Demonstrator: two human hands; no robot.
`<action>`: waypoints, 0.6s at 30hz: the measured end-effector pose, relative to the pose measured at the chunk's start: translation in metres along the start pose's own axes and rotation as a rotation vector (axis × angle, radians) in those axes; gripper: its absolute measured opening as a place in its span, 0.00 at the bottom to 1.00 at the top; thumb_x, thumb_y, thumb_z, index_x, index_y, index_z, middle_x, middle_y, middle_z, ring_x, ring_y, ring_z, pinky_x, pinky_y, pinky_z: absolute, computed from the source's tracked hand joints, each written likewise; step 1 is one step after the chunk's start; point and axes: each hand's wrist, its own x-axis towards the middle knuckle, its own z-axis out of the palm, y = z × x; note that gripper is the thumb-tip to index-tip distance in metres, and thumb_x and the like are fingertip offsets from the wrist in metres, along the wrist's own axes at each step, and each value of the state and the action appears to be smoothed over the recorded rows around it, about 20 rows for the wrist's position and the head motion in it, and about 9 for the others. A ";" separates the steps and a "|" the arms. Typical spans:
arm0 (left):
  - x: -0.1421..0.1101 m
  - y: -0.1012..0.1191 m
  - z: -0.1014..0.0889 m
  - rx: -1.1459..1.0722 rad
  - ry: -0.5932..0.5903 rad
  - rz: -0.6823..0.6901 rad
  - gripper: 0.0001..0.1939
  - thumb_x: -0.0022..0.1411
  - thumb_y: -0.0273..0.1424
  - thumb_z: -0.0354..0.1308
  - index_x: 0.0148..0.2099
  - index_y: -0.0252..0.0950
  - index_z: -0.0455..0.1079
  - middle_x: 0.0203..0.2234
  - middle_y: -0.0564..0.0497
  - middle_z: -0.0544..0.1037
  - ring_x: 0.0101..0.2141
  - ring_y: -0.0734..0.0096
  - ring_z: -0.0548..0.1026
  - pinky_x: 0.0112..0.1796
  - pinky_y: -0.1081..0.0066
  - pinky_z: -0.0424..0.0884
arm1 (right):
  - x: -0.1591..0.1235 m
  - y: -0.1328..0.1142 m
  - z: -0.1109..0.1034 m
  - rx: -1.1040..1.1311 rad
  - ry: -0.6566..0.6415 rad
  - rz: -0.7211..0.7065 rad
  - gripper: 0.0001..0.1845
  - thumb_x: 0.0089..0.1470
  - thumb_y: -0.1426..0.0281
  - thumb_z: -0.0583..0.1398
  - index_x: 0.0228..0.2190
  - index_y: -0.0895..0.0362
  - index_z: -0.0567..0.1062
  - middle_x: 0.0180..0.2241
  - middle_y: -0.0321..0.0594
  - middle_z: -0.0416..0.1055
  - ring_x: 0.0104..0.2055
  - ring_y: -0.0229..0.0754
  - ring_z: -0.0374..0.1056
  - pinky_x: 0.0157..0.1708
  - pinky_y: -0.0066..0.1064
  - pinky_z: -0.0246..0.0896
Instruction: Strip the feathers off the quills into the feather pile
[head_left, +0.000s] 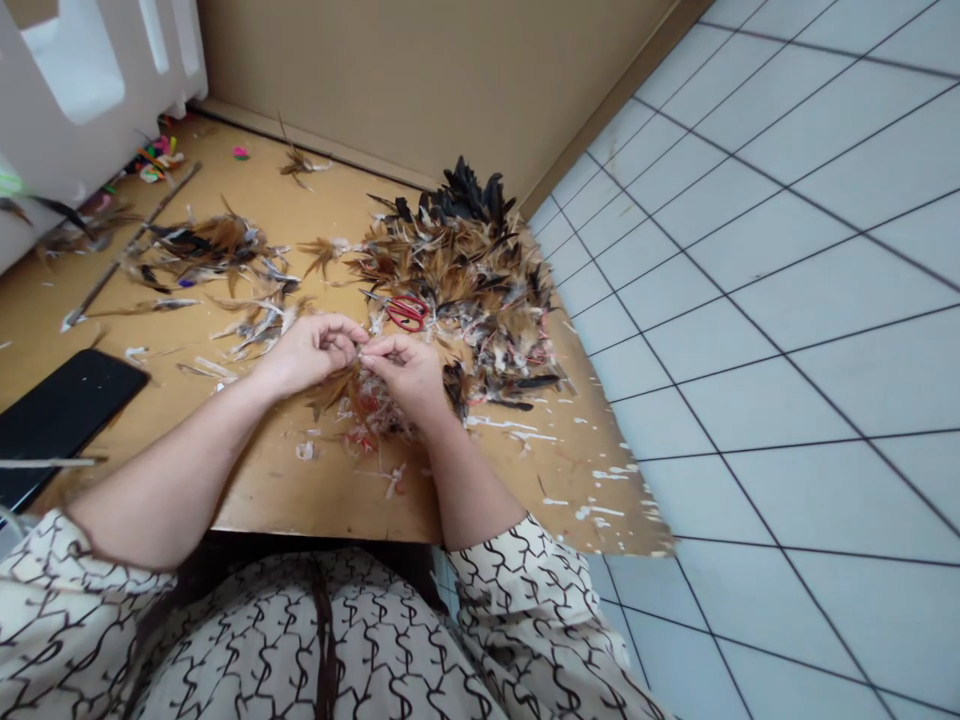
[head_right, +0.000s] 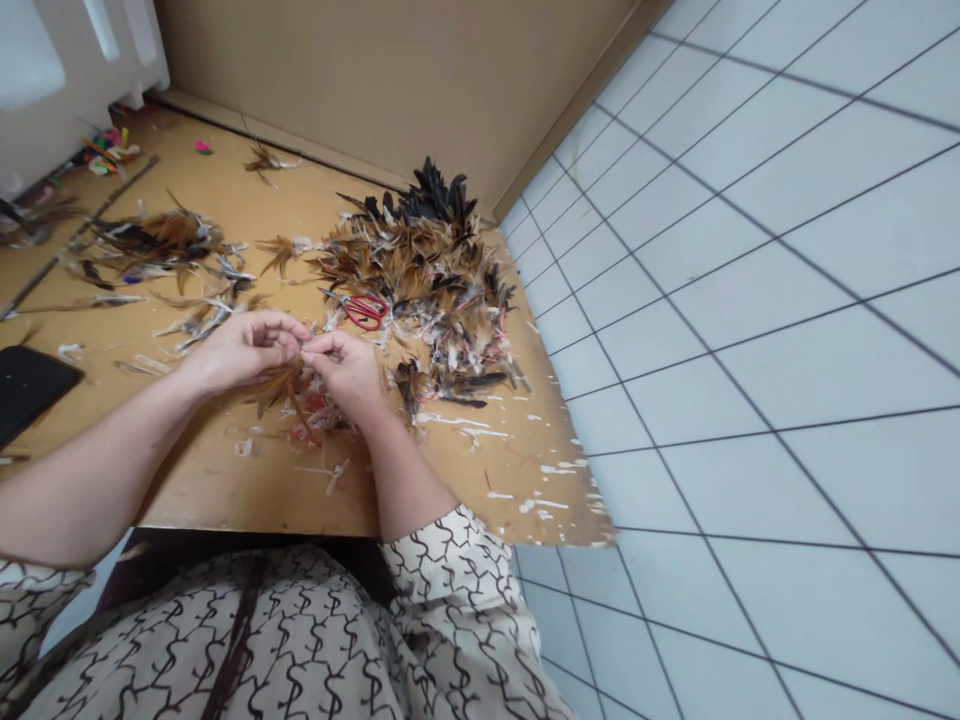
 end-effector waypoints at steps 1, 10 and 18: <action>0.000 0.001 0.000 0.008 -0.002 0.013 0.09 0.38 0.24 0.58 0.28 0.34 0.72 0.16 0.56 0.70 0.18 0.80 0.64 0.21 0.78 0.58 | 0.000 0.000 0.000 0.003 -0.004 -0.004 0.08 0.37 0.67 0.66 0.17 0.56 0.72 0.22 0.35 0.73 0.28 0.37 0.68 0.35 0.33 0.65; -0.002 0.004 0.000 0.182 0.067 0.069 0.04 0.42 0.29 0.60 0.22 0.33 0.72 0.13 0.56 0.68 0.17 0.80 0.60 0.21 0.76 0.56 | -0.001 0.002 0.001 0.000 -0.054 -0.022 0.06 0.38 0.70 0.64 0.18 0.56 0.71 0.23 0.34 0.72 0.28 0.36 0.67 0.35 0.32 0.64; 0.002 -0.004 0.005 0.296 0.094 0.102 0.05 0.47 0.26 0.55 0.21 0.34 0.67 0.15 0.57 0.67 0.20 0.78 0.62 0.25 0.75 0.58 | 0.001 0.000 0.002 0.022 -0.055 0.065 0.05 0.39 0.72 0.62 0.18 0.57 0.69 0.16 0.30 0.66 0.21 0.32 0.62 0.27 0.28 0.61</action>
